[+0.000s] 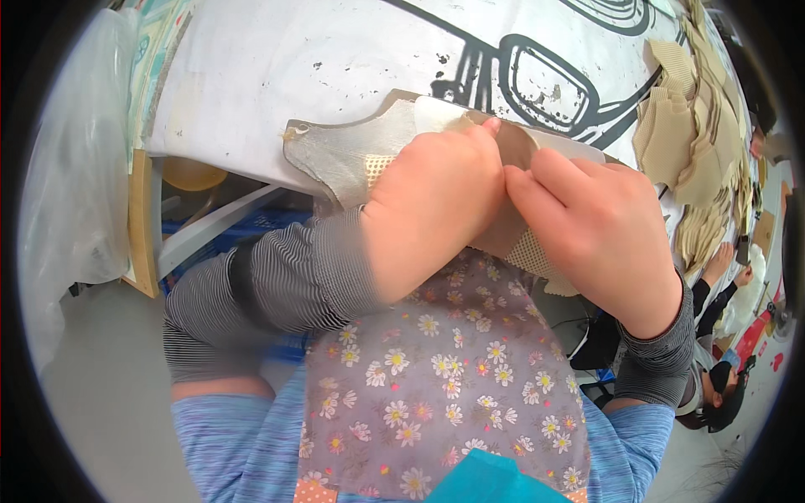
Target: Assembling and checking the alignment of various shoe upper components at a manufacturing workstation.
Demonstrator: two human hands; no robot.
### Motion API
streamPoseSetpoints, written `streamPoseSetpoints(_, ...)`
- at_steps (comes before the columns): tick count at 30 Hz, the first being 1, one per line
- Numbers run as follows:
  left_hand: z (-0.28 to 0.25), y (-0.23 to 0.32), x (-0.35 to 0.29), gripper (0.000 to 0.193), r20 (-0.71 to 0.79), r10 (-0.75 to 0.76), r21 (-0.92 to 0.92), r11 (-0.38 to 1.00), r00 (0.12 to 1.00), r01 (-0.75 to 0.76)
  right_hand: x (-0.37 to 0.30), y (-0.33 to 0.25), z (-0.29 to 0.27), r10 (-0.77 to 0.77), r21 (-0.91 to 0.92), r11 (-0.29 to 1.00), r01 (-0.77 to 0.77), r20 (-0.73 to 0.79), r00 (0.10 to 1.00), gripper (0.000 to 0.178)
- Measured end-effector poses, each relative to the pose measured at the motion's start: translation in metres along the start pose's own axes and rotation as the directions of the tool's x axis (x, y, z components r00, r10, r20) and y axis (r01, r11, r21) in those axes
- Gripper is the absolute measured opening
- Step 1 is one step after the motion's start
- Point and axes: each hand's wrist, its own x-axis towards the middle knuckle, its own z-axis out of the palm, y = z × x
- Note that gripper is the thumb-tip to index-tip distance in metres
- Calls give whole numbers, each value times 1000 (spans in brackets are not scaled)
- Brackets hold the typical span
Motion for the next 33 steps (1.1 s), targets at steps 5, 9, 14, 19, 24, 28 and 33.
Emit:
streamPoseSetpoints(5, 7, -3, -6, 55, -56, 44, 51, 998, 997, -41, -2, 6, 0, 39, 125, 992, -33, -47, 998, 17)
streamPoseSetpoints(9, 10, 0, -7, 52, -118, 128, 258, 962, 985, -94, -6, 16, -2, 158, -67, 986, -153, 76, 985, 22)
streamPoseSetpoints(14, 12, 8, -6, 52, -102, 130, 402, 912, 986, -79, -7, 17, 6, 187, -167, 972, -165, 125, 974, 31)
streamPoseSetpoints(19, 10, 6, -9, 57, -107, 79, 373, 927, 991, -33, -6, 17, 20, 207, -198, 962, -187, 86, 974, 29)
streamPoseSetpoints(24, 5, 9, -13, 60, -86, 122, 353, 932, 989, -85, -5, 26, 29, 186, -162, 972, -171, 82, 979, 24)
streamPoseSetpoints(28, 0, 15, -10, 60, -72, 86, 376, 925, 994, -52, -3, 31, 31, 133, -212, 972, -101, 144, 980, 24)
streamPoseSetpoints(33, -9, 12, -3, 60, 22, 71, 331, 941, 997, -74, -10, 43, 25, 141, -112, 985, -130, 98, 985, 19)
